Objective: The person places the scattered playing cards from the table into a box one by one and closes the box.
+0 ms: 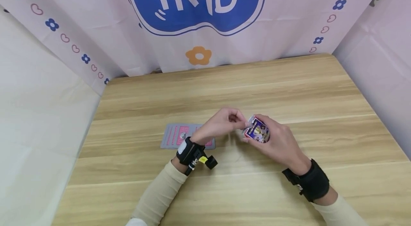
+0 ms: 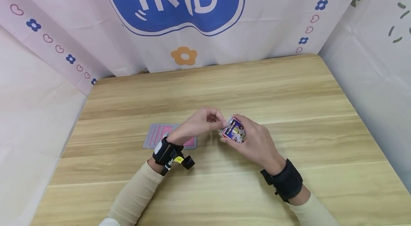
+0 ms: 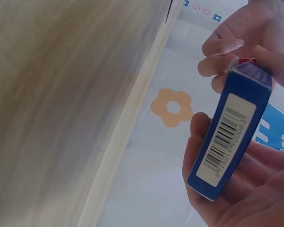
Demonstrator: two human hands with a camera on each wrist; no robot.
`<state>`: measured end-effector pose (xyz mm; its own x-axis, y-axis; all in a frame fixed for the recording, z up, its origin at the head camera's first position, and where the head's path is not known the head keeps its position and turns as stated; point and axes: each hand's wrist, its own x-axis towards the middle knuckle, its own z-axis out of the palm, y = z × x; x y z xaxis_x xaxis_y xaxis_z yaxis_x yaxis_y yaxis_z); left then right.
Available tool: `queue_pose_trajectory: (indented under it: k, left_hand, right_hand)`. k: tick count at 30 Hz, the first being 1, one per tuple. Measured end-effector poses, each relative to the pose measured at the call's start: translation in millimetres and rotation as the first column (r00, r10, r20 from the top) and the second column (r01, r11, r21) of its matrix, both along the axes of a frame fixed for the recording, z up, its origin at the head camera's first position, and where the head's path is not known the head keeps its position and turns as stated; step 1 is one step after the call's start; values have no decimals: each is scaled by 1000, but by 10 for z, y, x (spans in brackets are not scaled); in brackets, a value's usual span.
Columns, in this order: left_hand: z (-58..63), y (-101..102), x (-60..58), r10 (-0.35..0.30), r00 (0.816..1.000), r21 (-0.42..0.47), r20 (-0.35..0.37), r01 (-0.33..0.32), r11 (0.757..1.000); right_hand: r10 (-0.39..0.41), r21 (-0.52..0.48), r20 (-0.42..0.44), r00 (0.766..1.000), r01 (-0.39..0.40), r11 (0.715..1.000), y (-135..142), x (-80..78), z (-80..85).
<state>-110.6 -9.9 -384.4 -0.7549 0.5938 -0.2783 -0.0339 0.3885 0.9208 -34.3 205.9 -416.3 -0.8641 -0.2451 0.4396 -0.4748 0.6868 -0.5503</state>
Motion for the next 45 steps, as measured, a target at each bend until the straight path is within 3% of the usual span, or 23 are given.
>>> queue_pose_trajectory:
  k: [5,7,10,12,14,17,18,19,21,24,31,35,39,45]
  left_hand:
    - [2,-32,-31,-62,997,-55,-38,60,997]
    - [25,-67,-71,-94,989,-140,-115,77,987]
    - [63,-173,-158,-147,952,-322,-269,55,945]
    - [83,-273,-216,-191,919,-471,-344,7,882]
    - [78,-384,-263,-239,900,-617,-365,-42,786]
    - [57,-515,-290,-291,904,-777,-311,-66,626]
    - [47,-539,-293,-294,911,-801,-288,-62,595]
    - [29,-555,-294,-281,922,-807,-266,-53,588]
    - [11,-559,-292,-266,933,-802,-242,-38,597]
    - [-12,-528,-295,-245,936,-763,-251,-35,646]
    - [-67,-488,-318,-278,888,-715,-365,-77,695]
    - [-56,-528,-340,-274,873,-651,-404,-64,756]
    - [54,-573,-333,-273,873,-555,-404,4,832]
    - [303,-499,-205,-257,865,-409,-431,66,910]
  right_hand:
    - [2,4,3,1000,-2,1000,5,7,-6]
    - [-2,6,-2,1000,2,1000,13,4,-2]
    - [-17,11,-9,1000,17,1000,27,-6,9]
    - [-24,16,-5,1000,24,1000,32,-13,16]
    - [-23,21,2,1000,23,1000,29,-17,23]
    - [-18,28,24,1000,17,999,20,-17,21]
    - [-17,30,28,999,16,999,18,-17,20]
    - [-15,32,32,999,14,999,17,-17,19]
    - [-15,36,38,999,13,999,16,-18,12]
    - [-11,40,36,999,10,999,13,-17,8]
    - [-6,40,58,998,4,999,3,2,-7]
    - [-1,41,66,998,-1,999,-2,2,-13]
    - [4,45,68,998,-7,999,-8,-8,-20]
    - [12,50,60,998,-15,999,-10,-11,-28]
